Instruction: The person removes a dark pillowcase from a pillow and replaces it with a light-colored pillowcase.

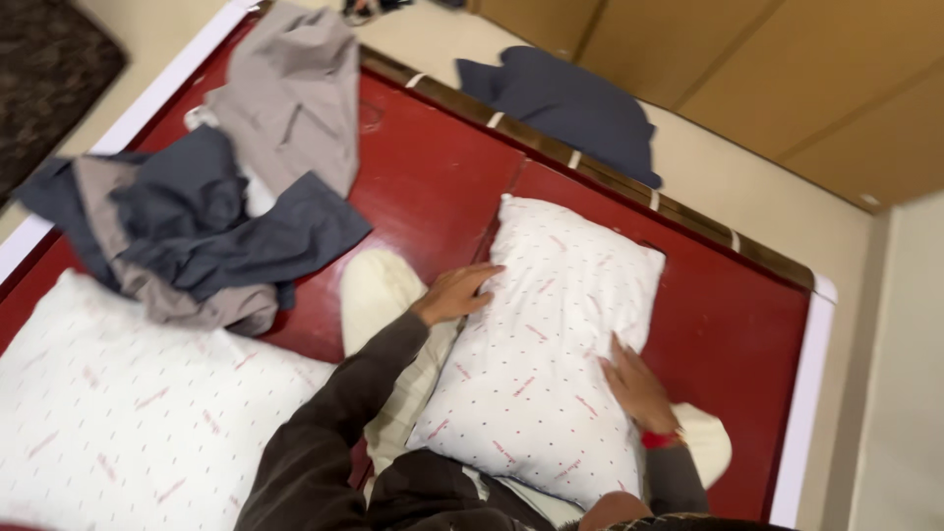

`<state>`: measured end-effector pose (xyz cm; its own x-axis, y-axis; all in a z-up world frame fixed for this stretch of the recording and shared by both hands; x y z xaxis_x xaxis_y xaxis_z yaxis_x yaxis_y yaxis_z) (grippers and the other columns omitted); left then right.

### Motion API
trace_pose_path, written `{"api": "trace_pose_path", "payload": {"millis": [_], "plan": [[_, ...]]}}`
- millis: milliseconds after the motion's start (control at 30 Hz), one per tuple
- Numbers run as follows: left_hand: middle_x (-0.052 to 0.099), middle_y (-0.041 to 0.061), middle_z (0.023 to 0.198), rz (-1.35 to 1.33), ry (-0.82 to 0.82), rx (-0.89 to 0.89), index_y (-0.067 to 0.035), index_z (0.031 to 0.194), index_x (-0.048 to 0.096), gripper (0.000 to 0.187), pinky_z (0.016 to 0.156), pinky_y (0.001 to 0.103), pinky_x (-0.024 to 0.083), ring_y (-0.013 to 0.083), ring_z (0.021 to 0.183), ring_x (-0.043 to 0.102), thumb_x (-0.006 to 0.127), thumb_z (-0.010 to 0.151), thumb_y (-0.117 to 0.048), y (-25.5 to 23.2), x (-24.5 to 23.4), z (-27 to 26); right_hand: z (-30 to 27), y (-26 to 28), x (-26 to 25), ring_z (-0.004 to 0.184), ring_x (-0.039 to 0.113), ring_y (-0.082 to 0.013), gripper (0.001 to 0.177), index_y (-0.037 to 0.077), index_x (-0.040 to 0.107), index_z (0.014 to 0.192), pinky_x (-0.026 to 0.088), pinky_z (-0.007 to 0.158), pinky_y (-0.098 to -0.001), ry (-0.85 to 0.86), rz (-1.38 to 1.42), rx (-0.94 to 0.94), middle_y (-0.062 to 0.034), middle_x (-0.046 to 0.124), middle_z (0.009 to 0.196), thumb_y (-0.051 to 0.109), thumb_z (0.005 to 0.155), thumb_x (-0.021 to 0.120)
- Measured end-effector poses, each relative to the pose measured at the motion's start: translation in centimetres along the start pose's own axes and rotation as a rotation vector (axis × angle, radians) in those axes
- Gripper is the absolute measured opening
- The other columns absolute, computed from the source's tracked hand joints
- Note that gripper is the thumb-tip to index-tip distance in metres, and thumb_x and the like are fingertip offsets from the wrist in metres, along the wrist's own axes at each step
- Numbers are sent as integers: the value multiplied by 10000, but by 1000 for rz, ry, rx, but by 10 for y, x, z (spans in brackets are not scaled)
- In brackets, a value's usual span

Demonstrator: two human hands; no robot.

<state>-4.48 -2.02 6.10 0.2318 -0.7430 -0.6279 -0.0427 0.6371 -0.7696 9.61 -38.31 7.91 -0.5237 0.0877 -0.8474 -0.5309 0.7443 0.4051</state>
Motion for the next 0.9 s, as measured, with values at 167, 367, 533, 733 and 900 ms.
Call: {"api": "trace_pose_path", "payload": {"millis": [167, 367, 533, 733, 900], "plan": [[647, 228, 1323, 362, -537, -224, -5, 1330, 605, 517, 1078, 499, 475, 405, 1275, 588, 688, 837, -135, 28, -132, -95, -18, 30, -56, 1190, 665, -370, 609, 153, 477, 1522, 464, 1035, -475, 25, 67, 130, -192, 538, 1503, 432, 985, 548], [585, 324, 1358, 587, -671, -376, 74, 1327, 559, 647, 1012, 487, 456, 471, 1254, 540, 755, 778, -208, 190, -238, -136, -5, 93, -80, 997, 758, -315, 461, 90, 652, 1368, 585, 851, -394, -94, 43, -105, -236, 750, 1122, 296, 955, 641], [666, 246, 1239, -167, -965, -797, 50, 1305, 580, 650, 1008, 432, 503, 392, 1191, 649, 773, 851, -374, 271, -265, -83, 9, 136, -91, 737, 749, -257, 369, 82, 698, 1282, 593, 702, -365, -178, 74, -171, -176, 777, 1080, 202, 937, 642], [701, 175, 1212, 95, -834, -1399, -44, 1206, 659, 610, 939, 477, 538, 360, 1144, 672, 805, 736, -405, 285, -257, -50, 1, 137, -60, 791, 751, -209, 327, 83, 723, 1220, 611, 719, -330, -190, 58, -209, -130, 749, 1137, 197, 925, 641], [745, 173, 1067, 183, -851, -1140, -113, 1025, 741, 434, 888, 492, 545, 375, 1029, 697, 828, 737, -427, 287, -275, -19, -2, 126, -50, 948, 707, -242, 307, 58, 715, 1205, 606, 752, -332, -199, 184, -158, -134, 705, 1175, 172, 930, 636]]}}
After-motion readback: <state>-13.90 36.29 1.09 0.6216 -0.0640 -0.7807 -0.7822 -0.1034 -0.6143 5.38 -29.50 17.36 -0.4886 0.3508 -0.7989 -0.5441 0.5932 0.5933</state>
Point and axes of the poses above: each hand's wrist, its own z-axis towards the middle knuckle, its own x-axis out of the palm, y = z × x, the point moved 5 cm from there along z, towards the middle knuckle
